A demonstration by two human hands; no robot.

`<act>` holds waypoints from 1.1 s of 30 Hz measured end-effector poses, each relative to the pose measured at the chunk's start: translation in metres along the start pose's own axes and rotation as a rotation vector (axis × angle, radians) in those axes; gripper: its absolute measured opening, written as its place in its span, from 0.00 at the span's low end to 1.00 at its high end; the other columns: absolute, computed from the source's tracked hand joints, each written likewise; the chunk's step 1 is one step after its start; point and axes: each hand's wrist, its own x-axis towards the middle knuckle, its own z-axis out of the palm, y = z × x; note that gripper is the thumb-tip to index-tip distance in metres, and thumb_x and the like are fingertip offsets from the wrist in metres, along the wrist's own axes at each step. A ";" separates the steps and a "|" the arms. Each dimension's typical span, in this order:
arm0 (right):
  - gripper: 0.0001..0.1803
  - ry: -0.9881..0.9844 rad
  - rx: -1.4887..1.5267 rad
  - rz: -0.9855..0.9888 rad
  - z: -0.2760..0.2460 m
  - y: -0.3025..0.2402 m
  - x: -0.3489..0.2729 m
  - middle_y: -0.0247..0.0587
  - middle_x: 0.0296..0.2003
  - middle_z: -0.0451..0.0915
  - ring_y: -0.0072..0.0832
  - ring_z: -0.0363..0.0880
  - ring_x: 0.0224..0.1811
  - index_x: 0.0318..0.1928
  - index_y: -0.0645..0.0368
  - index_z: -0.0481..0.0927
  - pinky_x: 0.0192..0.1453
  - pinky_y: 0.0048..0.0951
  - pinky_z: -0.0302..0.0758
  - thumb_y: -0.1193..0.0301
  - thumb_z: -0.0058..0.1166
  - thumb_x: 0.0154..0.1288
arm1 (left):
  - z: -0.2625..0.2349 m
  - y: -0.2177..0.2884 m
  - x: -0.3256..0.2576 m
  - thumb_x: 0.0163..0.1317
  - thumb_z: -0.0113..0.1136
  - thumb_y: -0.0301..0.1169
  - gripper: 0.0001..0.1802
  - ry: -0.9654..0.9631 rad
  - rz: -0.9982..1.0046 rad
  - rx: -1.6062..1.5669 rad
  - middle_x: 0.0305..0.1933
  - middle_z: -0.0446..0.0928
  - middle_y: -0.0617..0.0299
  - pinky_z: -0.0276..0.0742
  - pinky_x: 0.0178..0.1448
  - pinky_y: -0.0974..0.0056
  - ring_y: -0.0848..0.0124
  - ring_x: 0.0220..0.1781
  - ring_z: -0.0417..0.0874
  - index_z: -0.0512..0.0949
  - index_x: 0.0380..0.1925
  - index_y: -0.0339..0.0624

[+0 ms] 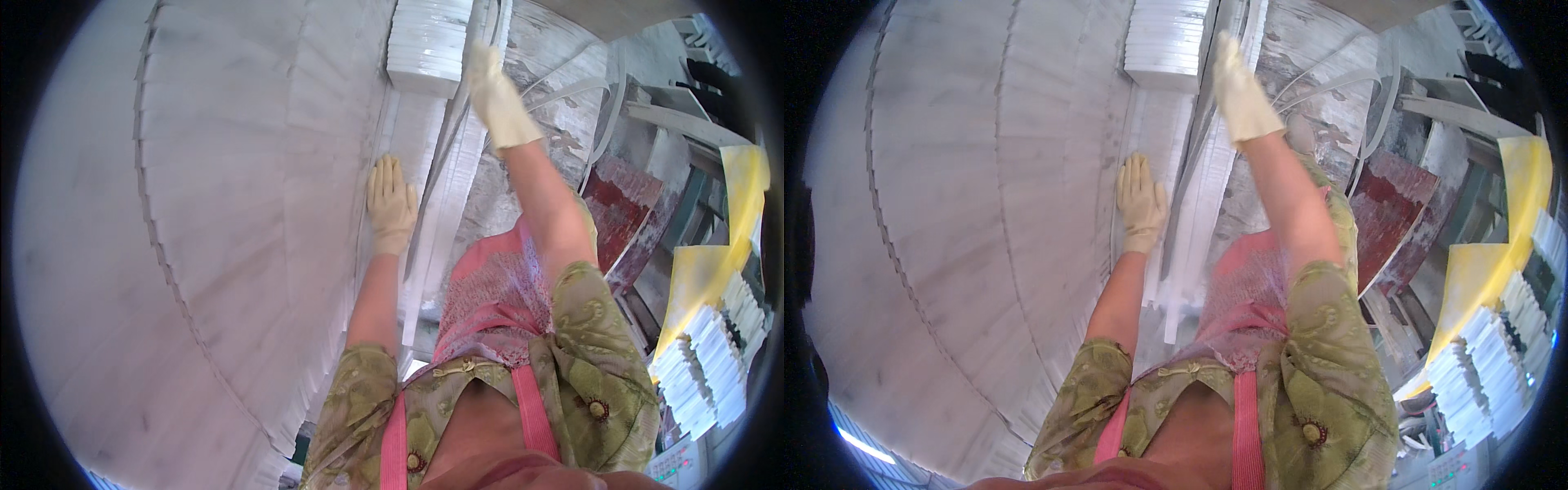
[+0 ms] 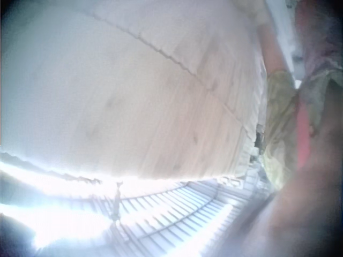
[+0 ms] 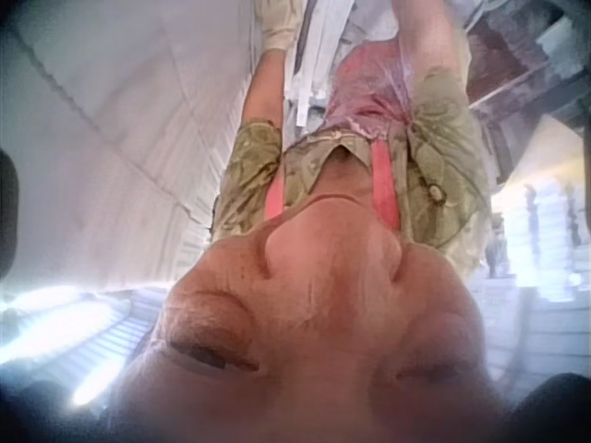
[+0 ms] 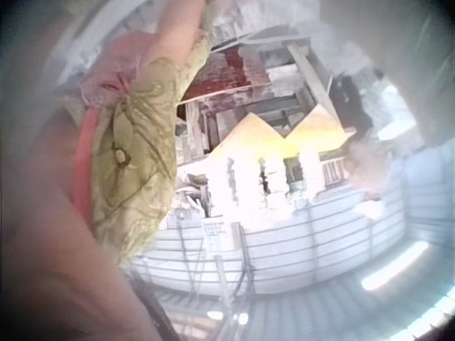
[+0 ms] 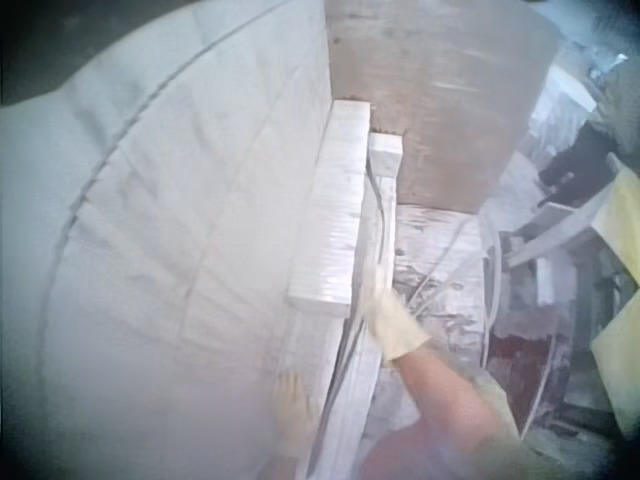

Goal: The person picks up white rectangular tiles from a machine output and stacks them on a nearby rack. The person handles the tiles one at a time, placing them in a neat pile.

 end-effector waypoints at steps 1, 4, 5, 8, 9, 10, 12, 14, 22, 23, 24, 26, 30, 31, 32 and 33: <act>0.24 -0.004 -0.016 0.039 0.013 0.004 -0.016 0.67 0.65 0.72 0.54 0.70 0.70 0.67 0.68 0.62 0.74 0.41 0.63 0.67 0.38 0.78 | -0.001 0.000 0.000 0.70 0.49 0.39 0.31 0.013 0.014 0.001 0.72 0.67 0.41 0.56 0.81 0.48 0.49 0.76 0.65 0.69 0.67 0.28; 0.23 0.054 -0.152 0.075 0.036 0.003 -0.041 0.70 0.64 0.72 0.50 0.69 0.72 0.66 0.71 0.60 0.74 0.40 0.63 0.66 0.32 0.83 | -0.001 -0.001 0.001 0.70 0.49 0.37 0.30 -0.017 0.013 0.010 0.72 0.68 0.41 0.57 0.81 0.48 0.49 0.75 0.66 0.69 0.66 0.27; 0.26 0.040 -0.072 0.147 0.037 -0.001 -0.044 0.68 0.64 0.73 0.48 0.70 0.72 0.68 0.70 0.60 0.74 0.38 0.63 0.62 0.30 0.83 | -0.002 0.000 0.000 0.70 0.49 0.37 0.30 -0.012 0.014 0.005 0.72 0.68 0.41 0.56 0.81 0.47 0.48 0.75 0.66 0.69 0.66 0.27; 0.34 -0.013 0.144 0.328 0.027 -0.019 -0.041 0.64 0.66 0.73 0.46 0.69 0.73 0.72 0.69 0.59 0.75 0.34 0.61 0.52 0.28 0.83 | -0.001 0.001 0.001 0.69 0.48 0.37 0.31 0.020 0.013 -0.025 0.72 0.68 0.40 0.55 0.81 0.46 0.47 0.75 0.66 0.69 0.66 0.27; 0.36 -0.051 0.212 0.388 0.020 -0.024 -0.040 0.62 0.67 0.72 0.45 0.67 0.74 0.74 0.68 0.59 0.76 0.33 0.60 0.49 0.28 0.83 | 0.000 0.001 0.001 0.69 0.49 0.37 0.31 0.024 0.015 -0.024 0.72 0.68 0.40 0.55 0.81 0.46 0.47 0.75 0.66 0.69 0.66 0.27; 0.38 -0.095 0.288 0.412 0.015 -0.029 -0.039 0.61 0.68 0.71 0.44 0.65 0.75 0.74 0.67 0.59 0.76 0.32 0.58 0.46 0.27 0.82 | 0.000 0.001 0.001 0.69 0.49 0.37 0.31 0.028 0.011 -0.023 0.72 0.68 0.40 0.55 0.81 0.46 0.47 0.75 0.66 0.69 0.66 0.27; 0.43 -0.100 0.289 0.335 0.007 -0.033 -0.035 0.58 0.70 0.70 0.42 0.62 0.77 0.75 0.66 0.60 0.78 0.30 0.55 0.41 0.26 0.80 | 0.000 0.001 0.001 0.69 0.49 0.37 0.31 0.028 0.010 -0.037 0.73 0.67 0.40 0.55 0.81 0.46 0.47 0.75 0.65 0.69 0.66 0.27; 0.44 -0.115 0.213 0.392 0.005 -0.033 -0.031 0.55 0.74 0.64 0.38 0.55 0.80 0.74 0.67 0.63 0.80 0.30 0.50 0.39 0.26 0.79 | 0.001 0.001 0.002 0.69 0.49 0.38 0.31 0.028 0.010 -0.052 0.73 0.67 0.40 0.55 0.81 0.46 0.46 0.75 0.65 0.69 0.66 0.27; 0.32 0.331 -0.125 -0.298 -0.001 -0.070 0.000 0.57 0.72 0.65 0.48 0.61 0.75 0.72 0.63 0.66 0.79 0.42 0.55 0.56 0.42 0.76 | 0.000 -0.001 0.000 0.69 0.49 0.38 0.31 0.014 0.013 -0.047 0.73 0.67 0.40 0.54 0.81 0.46 0.45 0.75 0.65 0.68 0.66 0.26; 0.31 0.316 -0.271 -0.369 -0.003 -0.077 0.011 0.58 0.71 0.66 0.49 0.61 0.75 0.71 0.64 0.67 0.79 0.45 0.54 0.58 0.44 0.74 | 0.000 -0.002 0.000 0.69 0.49 0.38 0.32 -0.002 0.002 -0.051 0.73 0.67 0.40 0.54 0.81 0.46 0.45 0.75 0.65 0.68 0.67 0.26; 0.31 0.292 -0.405 -0.413 -0.004 -0.082 0.026 0.58 0.71 0.66 0.50 0.60 0.75 0.70 0.65 0.69 0.80 0.48 0.53 0.59 0.45 0.72 | 0.000 -0.002 0.000 0.69 0.49 0.38 0.32 -0.012 0.000 -0.053 0.73 0.67 0.40 0.54 0.81 0.46 0.45 0.75 0.65 0.68 0.67 0.26; 0.31 0.260 -0.436 -0.449 0.008 -0.085 0.044 0.59 0.70 0.67 0.51 0.60 0.76 0.69 0.66 0.69 0.81 0.49 0.51 0.62 0.47 0.70 | 0.000 -0.001 0.000 0.69 0.49 0.38 0.32 -0.019 -0.008 -0.053 0.73 0.67 0.40 0.54 0.81 0.46 0.45 0.75 0.64 0.68 0.67 0.26; 0.32 0.149 -0.560 -0.519 0.026 -0.059 0.041 0.60 0.71 0.66 0.51 0.59 0.77 0.71 0.67 0.66 0.82 0.46 0.52 0.65 0.46 0.69 | -0.003 0.001 0.000 0.69 0.49 0.38 0.32 -0.016 -0.011 -0.045 0.73 0.67 0.41 0.54 0.81 0.46 0.46 0.76 0.64 0.68 0.67 0.27; 0.32 0.101 -0.720 -0.562 0.029 -0.053 0.038 0.60 0.71 0.66 0.50 0.59 0.77 0.71 0.67 0.66 0.82 0.46 0.52 0.65 0.46 0.69 | -0.003 0.001 0.000 0.69 0.49 0.38 0.32 -0.033 -0.013 -0.039 0.73 0.67 0.41 0.53 0.81 0.45 0.46 0.76 0.64 0.68 0.67 0.27; 0.32 0.136 -0.701 -0.563 0.033 -0.052 0.039 0.59 0.71 0.67 0.50 0.60 0.76 0.71 0.68 0.66 0.82 0.46 0.53 0.65 0.46 0.69 | -0.004 0.002 -0.001 0.69 0.49 0.38 0.32 -0.034 -0.013 -0.038 0.73 0.67 0.41 0.53 0.81 0.45 0.46 0.76 0.64 0.68 0.67 0.27; 0.32 0.181 -0.686 -0.577 0.033 -0.052 0.040 0.59 0.70 0.67 0.50 0.60 0.76 0.70 0.68 0.67 0.82 0.45 0.53 0.65 0.46 0.69 | -0.003 0.002 0.000 0.69 0.49 0.38 0.32 -0.035 -0.020 -0.040 0.72 0.68 0.41 0.53 0.81 0.45 0.46 0.76 0.64 0.68 0.67 0.27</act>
